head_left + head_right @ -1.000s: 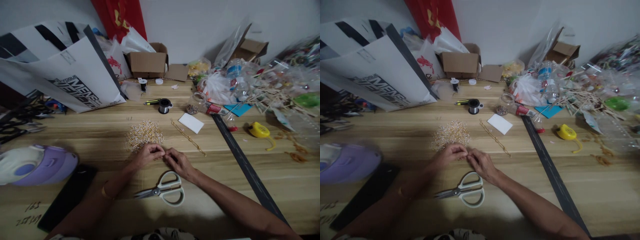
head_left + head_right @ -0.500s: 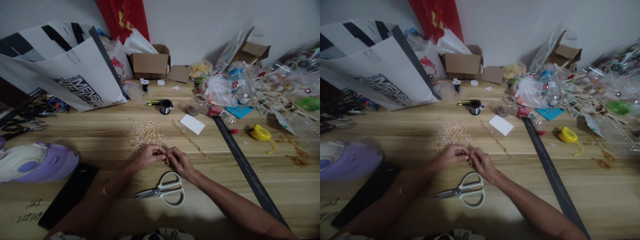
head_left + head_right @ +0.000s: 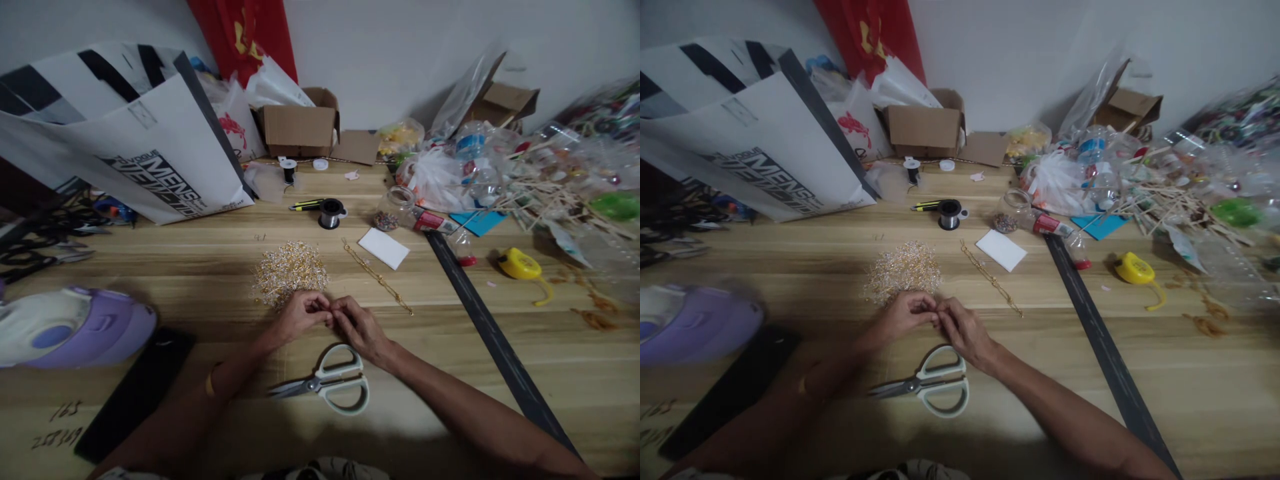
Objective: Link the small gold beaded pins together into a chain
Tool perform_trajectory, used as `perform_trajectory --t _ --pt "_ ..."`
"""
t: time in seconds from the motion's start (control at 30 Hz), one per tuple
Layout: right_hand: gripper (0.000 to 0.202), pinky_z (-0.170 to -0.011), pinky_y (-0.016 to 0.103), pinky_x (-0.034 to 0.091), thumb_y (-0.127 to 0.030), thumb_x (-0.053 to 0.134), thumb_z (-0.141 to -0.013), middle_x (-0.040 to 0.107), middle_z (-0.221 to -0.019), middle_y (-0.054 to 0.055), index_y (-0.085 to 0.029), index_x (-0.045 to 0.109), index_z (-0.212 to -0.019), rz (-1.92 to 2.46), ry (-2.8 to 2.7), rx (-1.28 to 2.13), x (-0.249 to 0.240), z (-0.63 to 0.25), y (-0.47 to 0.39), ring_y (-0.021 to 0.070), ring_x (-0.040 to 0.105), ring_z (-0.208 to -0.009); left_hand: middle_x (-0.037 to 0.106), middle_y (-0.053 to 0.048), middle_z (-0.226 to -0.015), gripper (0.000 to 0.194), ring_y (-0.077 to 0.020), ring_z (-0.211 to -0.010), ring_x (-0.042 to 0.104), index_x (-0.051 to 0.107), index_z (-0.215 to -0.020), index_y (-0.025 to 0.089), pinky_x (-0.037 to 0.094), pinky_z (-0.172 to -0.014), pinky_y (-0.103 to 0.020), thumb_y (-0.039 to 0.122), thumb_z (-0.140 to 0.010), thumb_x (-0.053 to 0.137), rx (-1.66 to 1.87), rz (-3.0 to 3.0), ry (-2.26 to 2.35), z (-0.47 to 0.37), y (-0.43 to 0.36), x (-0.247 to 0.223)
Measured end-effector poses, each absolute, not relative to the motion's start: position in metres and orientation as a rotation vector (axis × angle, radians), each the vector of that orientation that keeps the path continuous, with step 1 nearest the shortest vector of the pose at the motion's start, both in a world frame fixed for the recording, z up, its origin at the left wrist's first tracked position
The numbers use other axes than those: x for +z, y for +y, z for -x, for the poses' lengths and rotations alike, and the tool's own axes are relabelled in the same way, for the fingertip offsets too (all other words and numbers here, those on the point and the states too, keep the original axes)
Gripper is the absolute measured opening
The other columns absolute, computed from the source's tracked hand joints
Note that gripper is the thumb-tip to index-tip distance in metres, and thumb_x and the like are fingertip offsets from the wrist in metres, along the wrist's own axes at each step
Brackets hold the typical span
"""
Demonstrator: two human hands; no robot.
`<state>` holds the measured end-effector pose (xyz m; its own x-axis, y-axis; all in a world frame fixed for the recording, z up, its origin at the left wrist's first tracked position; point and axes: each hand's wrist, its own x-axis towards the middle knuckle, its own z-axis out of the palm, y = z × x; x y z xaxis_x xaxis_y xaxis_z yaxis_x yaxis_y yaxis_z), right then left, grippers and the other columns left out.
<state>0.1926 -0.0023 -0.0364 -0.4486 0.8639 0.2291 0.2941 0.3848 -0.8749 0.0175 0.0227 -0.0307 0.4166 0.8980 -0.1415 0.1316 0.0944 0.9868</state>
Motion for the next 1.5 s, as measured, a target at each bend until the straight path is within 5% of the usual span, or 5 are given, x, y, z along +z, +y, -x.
perform_trajectory --t 0.4,1.5 --pt "0.011 -0.060 0.022 0.043 -0.022 0.036 -0.094 0.057 -0.076 0.002 -0.019 0.047 -0.093 1.016 -1.964 0.946 -0.036 -0.193 -0.004 0.0126 0.055 -0.064 0.063 -0.004 -0.076 0.010 -0.0139 -0.073 0.057 0.067 -0.076 0.015 0.045 -0.068 -0.025 0.014 -0.080 0.058 0.927 -2.080 1.103 -0.016 0.013 -0.015" --pt "0.021 -0.053 0.022 0.044 -0.037 0.047 -0.091 0.058 -0.068 0.002 -0.017 0.053 -0.085 1.099 -1.651 1.224 -0.040 -0.192 0.003 0.0113 0.052 -0.057 0.066 -0.004 -0.069 0.015 -0.0123 -0.065 0.060 0.066 -0.073 0.011 0.047 -0.063 -0.022 0.024 -0.067 0.070 0.813 -1.399 1.067 -0.013 0.027 -0.029"
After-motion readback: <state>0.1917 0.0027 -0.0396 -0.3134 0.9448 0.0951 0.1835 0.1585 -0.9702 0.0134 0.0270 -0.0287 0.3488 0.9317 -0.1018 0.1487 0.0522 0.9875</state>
